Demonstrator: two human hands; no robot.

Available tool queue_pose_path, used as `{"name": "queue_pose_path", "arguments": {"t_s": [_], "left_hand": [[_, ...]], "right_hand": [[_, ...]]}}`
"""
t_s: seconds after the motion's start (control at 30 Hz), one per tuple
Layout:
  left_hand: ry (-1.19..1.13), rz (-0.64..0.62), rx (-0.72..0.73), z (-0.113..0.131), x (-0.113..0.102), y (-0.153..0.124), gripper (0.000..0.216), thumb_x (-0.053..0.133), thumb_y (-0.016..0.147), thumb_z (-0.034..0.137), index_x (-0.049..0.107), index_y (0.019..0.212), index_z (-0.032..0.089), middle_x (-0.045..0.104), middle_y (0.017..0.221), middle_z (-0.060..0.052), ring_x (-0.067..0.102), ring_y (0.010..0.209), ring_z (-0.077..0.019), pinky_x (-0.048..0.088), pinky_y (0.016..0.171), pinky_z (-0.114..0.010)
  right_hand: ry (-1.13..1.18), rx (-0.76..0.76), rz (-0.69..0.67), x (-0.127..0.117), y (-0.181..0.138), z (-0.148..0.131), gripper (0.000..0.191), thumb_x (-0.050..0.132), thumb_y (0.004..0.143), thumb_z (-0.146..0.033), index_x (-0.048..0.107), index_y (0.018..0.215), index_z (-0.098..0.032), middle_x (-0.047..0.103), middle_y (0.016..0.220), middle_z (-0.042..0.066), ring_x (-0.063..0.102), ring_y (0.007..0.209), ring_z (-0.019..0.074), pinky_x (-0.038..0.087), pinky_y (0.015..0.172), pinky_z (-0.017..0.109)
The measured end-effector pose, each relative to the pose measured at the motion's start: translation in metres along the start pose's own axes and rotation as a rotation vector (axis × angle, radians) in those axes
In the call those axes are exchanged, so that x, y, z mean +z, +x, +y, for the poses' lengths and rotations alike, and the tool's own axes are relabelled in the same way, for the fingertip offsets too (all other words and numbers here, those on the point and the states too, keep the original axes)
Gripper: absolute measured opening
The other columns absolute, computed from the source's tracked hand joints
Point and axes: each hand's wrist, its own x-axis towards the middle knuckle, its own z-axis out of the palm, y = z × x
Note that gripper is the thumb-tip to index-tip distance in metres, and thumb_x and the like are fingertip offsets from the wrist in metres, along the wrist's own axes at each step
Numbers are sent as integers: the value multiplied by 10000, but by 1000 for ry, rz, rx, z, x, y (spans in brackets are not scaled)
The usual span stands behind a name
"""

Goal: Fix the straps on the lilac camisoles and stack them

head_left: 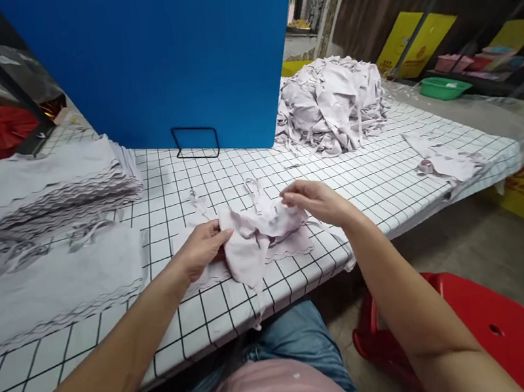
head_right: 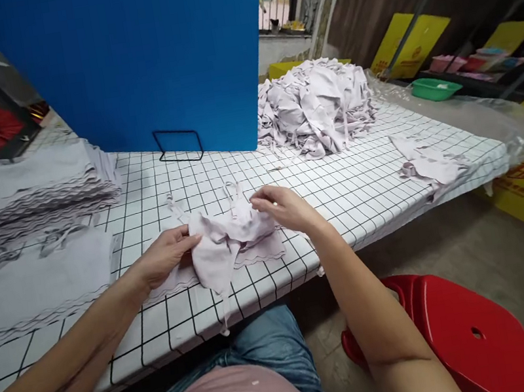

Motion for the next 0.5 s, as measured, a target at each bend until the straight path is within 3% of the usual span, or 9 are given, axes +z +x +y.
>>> {"name": "queue_pose_path", "arguments": {"t_s": [0.1,0.2,0.3,0.37,0.5], "left_hand": [[-17,99,-86,-8,-17,-6,447,806,703,365,661,1059,137,715,909,-68,671,753,-155,569,722,-291],[19,152,-81,-7,-17,-2,460,792,722,383,652,1092,148,713,931,-74,670,752,-152,565,685,-274],[28,144,-52,-3,-10,7,513,797,710,382,627,1141,162,717,917,-73,677,780,-176,558,697,-298],[35,121,-9,2,-8,11,460,816,671,349,658,1054,149,712,846,-58,665,763,-175,543,724,-310],[40,50,74,19,-16,10,332,828,619,368,700,821,138,699,799,-47,628,740,-156,514,757,-312]], "right_hand": [[-88,4,-121,7,-12,24,402,628,861,-519,642,1114,-208,656,1109,92,610,956,212,516,816,382],[-281,-112,-134,23,-17,29,477,741,766,-500,635,1149,-235,594,1216,102,549,1089,262,476,902,442],[-411,-153,-54,36,-12,26,185,653,860,-377,674,951,-218,634,1067,88,545,1032,259,445,885,458],[-293,-94,-12,35,-8,22,173,560,919,-336,649,855,-202,647,898,62,571,870,205,466,787,395],[279,52,37,10,-6,14,268,561,918,-462,589,854,-204,605,724,2,523,594,109,438,541,261]]}}
